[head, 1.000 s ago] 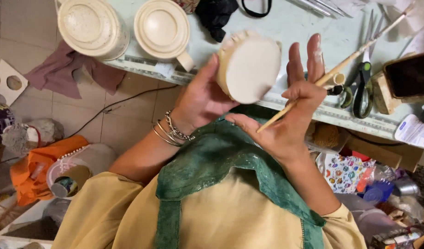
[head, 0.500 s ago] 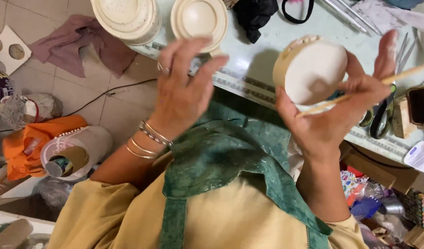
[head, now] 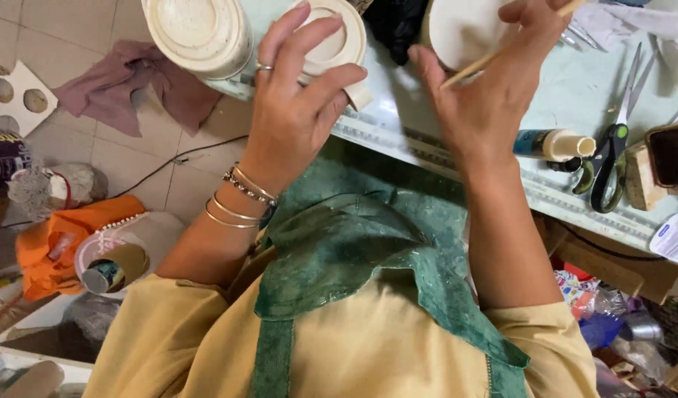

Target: Painting and glazing a ceramic mug with decorative floral patterns using a paintbrush.

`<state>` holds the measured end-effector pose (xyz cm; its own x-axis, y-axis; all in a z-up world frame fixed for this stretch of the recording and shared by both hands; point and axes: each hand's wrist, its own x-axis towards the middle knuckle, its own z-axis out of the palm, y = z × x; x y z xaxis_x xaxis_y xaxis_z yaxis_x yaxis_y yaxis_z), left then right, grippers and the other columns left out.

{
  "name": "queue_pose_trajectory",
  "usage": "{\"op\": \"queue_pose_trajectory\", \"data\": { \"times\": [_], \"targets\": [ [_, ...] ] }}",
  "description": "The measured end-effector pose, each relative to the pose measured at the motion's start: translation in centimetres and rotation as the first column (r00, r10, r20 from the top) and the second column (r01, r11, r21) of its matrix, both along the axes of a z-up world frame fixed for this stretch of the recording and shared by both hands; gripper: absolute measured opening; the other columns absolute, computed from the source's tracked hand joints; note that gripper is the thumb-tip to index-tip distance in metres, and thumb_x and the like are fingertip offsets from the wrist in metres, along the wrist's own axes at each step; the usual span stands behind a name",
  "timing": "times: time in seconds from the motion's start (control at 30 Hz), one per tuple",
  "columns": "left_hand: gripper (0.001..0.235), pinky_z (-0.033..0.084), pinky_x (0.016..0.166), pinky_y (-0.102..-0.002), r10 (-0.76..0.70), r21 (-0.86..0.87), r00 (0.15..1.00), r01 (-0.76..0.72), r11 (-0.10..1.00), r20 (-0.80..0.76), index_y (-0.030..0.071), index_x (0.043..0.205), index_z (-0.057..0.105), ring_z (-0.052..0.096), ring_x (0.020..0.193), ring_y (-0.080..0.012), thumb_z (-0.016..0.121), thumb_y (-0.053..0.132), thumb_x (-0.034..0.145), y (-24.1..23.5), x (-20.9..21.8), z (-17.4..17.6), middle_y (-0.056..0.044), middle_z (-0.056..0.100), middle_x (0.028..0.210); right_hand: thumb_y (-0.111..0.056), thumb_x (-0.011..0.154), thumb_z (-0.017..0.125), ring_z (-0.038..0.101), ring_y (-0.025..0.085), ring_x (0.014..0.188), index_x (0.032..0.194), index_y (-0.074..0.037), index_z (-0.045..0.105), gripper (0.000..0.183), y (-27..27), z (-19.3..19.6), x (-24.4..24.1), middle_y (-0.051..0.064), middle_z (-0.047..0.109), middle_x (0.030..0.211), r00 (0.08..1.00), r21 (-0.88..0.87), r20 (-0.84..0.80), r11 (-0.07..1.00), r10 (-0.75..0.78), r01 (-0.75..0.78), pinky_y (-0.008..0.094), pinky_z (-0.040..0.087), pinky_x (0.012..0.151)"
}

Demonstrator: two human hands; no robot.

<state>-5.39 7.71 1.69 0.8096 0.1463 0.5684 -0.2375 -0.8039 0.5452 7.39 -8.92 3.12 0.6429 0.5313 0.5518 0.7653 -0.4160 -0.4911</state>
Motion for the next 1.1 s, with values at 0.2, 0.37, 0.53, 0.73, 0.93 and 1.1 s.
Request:
{"op": "queue_pose_trajectory", "data": {
  "times": [0.2, 0.37, 0.53, 0.73, 0.93, 1.1],
  "targets": [
    [0.015, 0.044, 0.075, -0.026, -0.265, -0.963, 0.96, 0.151, 0.223, 0.089, 0.01, 0.102, 0.05, 0.044, 0.093, -0.0144, 0.039, 0.003, 0.094, -2.1, 0.0, 0.4, -0.008, 0.047, 0.12, -0.02, 0.083, 0.082, 0.032, 0.026, 0.141, 0.137, -0.01, 0.024, 0.079, -4.4, 1.4, -4.1, 0.01, 0.031, 0.143, 0.995, 0.196, -0.086, 0.98, 0.045, -0.027, 0.044, 0.036, 0.121],
    [0.017, 0.041, 0.059, -0.023, -0.336, -0.981, 0.927, -0.192, -0.038, -0.169, 0.013, 0.092, 0.059, 0.05, 0.075, -0.0109, 0.048, 0.025, 0.09, -5.8, 1.5, -1.1, 0.001, 0.057, 0.087, 0.01, 0.08, 0.053, 0.053, 0.028, 0.068, 0.117, -0.005, 0.039, 0.043, -7.9, 2.7, -5.4, 0.018, 0.05, 0.111, 0.967, 0.431, 0.246, 0.886, 0.066, -0.17, 0.032, 0.049, 0.054],
    [0.018, 0.052, 0.066, -0.023, -0.238, -0.875, 0.94, -0.107, 0.471, -0.243, 0.011, 0.108, 0.041, 0.052, 0.096, -0.0134, 0.039, 0.021, 0.093, -8.9, 2.2, -1.4, -0.005, 0.053, 0.109, -0.002, 0.101, 0.044, 0.054, 0.03, 0.062, 0.109, -0.002, 0.046, 0.008, -13.5, 0.9, -3.9, 0.023, 0.053, 0.096, 0.9, 0.39, 0.317, 0.906, -0.299, 0.163, 0.032, 0.051, 0.043],
    [0.025, 0.043, 0.105, -0.039, -0.191, -0.643, 0.97, 0.049, 0.764, -0.153, -0.001, 0.118, 0.037, 0.044, 0.123, -0.0322, 0.028, 0.012, 0.099, -10.5, 2.8, -1.5, -0.018, 0.043, 0.119, -0.025, 0.088, 0.068, 0.036, 0.026, 0.133, 0.127, -0.008, 0.028, 0.058, -12.2, -0.5, -3.7, 0.011, 0.033, 0.134, 0.959, 0.221, -0.141, 0.937, -0.245, 0.271, 0.038, 0.042, 0.117],
    [0.033, 0.04, 0.106, -0.041, -0.21, -0.443, 0.964, 0.118, 0.889, -0.165, -0.005, 0.119, 0.038, 0.044, 0.12, -0.034, 0.036, -0.008, 0.086, -9.5, 1.9, -1.4, -0.021, 0.042, 0.119, -0.007, 0.093, 0.066, 0.038, 0.027, 0.131, 0.125, -0.012, 0.028, 0.05, -12.6, -3.6, -2.7, 0.013, 0.032, 0.131, 0.963, 0.295, -0.219, 0.93, -0.155, 0.217, 0.04, 0.054, 0.104],
    [0.034, 0.04, 0.106, -0.043, -0.199, -0.402, 0.967, 0.121, 0.908, -0.159, -0.002, 0.117, 0.039, 0.043, 0.12, -0.0334, 0.045, -0.003, 0.084, -8.4, 0.3, -0.9, -0.02, 0.041, 0.122, 0.001, 0.086, 0.063, 0.04, 0.023, 0.117, 0.119, -0.01, 0.033, 0.046, -11.6, -0.9, -3.1, 0.009, 0.036, 0.118, 0.986, 0.351, -0.021, 0.923, -0.164, 0.161, 0.036, 0.042, 0.106]
  ]
}}
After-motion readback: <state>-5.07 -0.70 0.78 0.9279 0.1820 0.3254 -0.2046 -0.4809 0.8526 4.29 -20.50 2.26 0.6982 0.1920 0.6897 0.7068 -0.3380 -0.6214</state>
